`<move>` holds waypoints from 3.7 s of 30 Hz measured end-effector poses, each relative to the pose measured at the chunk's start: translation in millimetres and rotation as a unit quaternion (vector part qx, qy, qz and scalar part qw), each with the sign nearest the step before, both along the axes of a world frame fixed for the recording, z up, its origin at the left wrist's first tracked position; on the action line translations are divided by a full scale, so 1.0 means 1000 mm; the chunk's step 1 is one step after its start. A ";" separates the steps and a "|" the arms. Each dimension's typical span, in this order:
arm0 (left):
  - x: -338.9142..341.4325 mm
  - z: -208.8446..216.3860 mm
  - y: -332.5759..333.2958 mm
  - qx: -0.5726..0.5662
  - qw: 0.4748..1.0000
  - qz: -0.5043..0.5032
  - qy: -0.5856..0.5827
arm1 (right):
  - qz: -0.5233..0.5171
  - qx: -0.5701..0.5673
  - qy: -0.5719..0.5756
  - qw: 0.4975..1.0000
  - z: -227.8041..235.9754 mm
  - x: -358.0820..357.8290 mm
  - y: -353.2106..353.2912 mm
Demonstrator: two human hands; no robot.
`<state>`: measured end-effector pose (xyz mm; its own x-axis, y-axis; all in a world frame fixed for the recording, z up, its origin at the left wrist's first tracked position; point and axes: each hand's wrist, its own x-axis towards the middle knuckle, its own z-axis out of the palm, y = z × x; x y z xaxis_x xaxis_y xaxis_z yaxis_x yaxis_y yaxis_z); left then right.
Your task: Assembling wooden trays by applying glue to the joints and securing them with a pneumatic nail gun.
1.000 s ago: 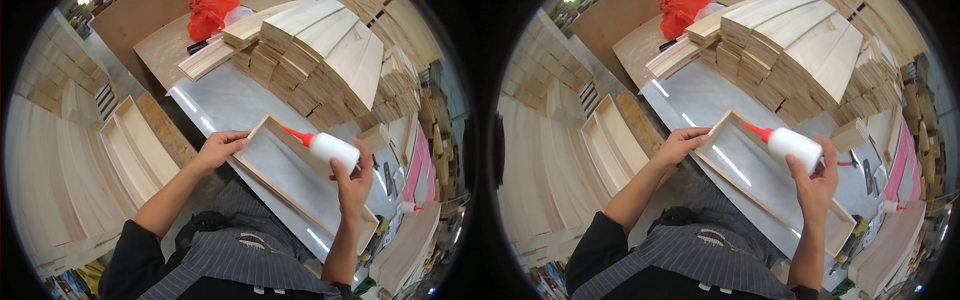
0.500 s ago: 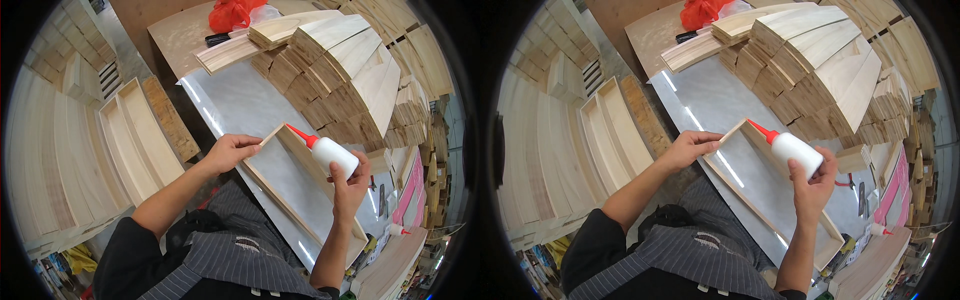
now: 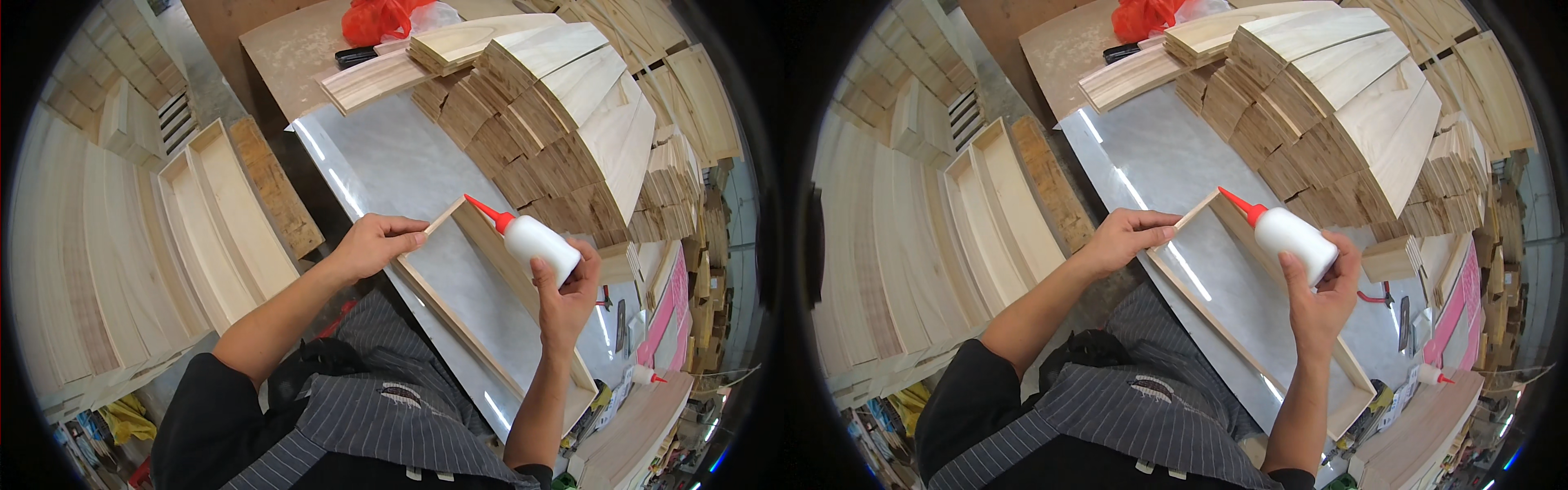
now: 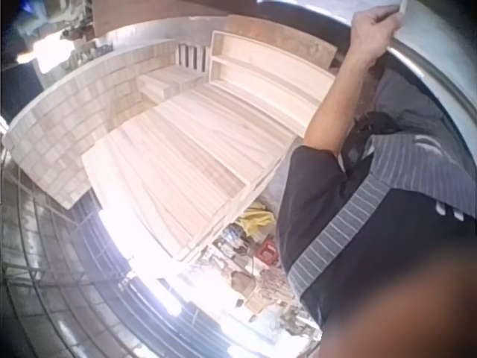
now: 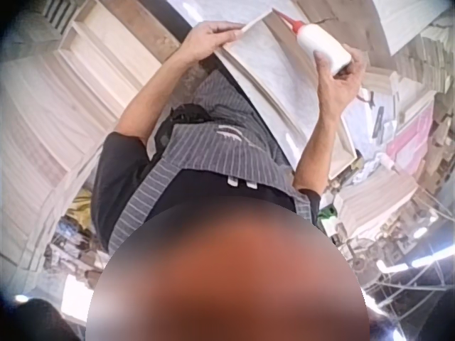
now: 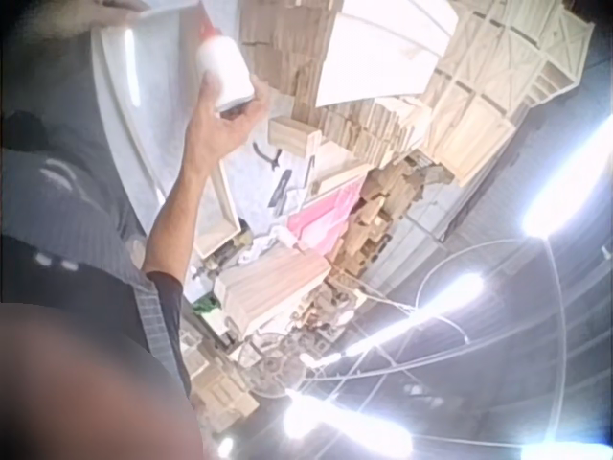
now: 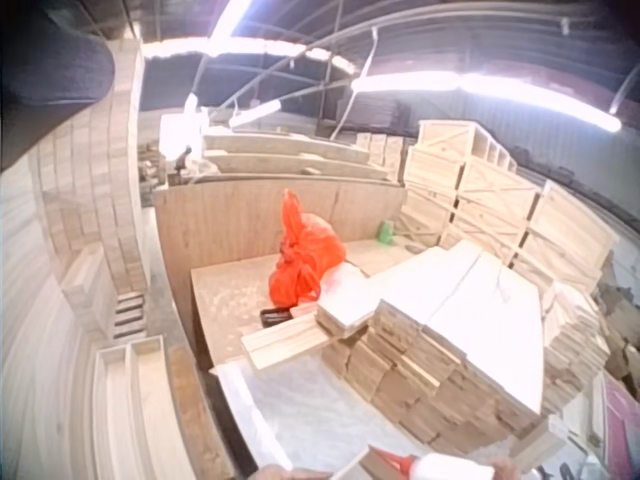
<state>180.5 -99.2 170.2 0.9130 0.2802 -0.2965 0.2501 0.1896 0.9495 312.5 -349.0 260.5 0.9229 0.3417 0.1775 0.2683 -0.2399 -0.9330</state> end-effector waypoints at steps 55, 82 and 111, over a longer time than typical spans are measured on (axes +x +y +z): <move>0.002 0.009 0.010 0.011 0.999 0.016 0.048 | -0.242 0.058 -0.020 0.968 -0.022 -0.090 -0.233; 0.004 0.020 0.009 0.019 0.999 -0.002 0.044 | -0.359 0.063 -0.035 0.930 -0.033 -0.124 -0.326; -0.006 0.259 -0.116 0.601 0.567 -0.179 -0.533 | -0.500 0.043 -0.078 0.861 -0.033 -0.143 -0.396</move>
<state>174.4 -214.8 429.3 0.4555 -0.5652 0.6878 -0.7700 -0.6379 -0.0143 169.4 -744.9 227.6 0.7101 -0.6316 0.3113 0.0918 -0.3553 -0.9302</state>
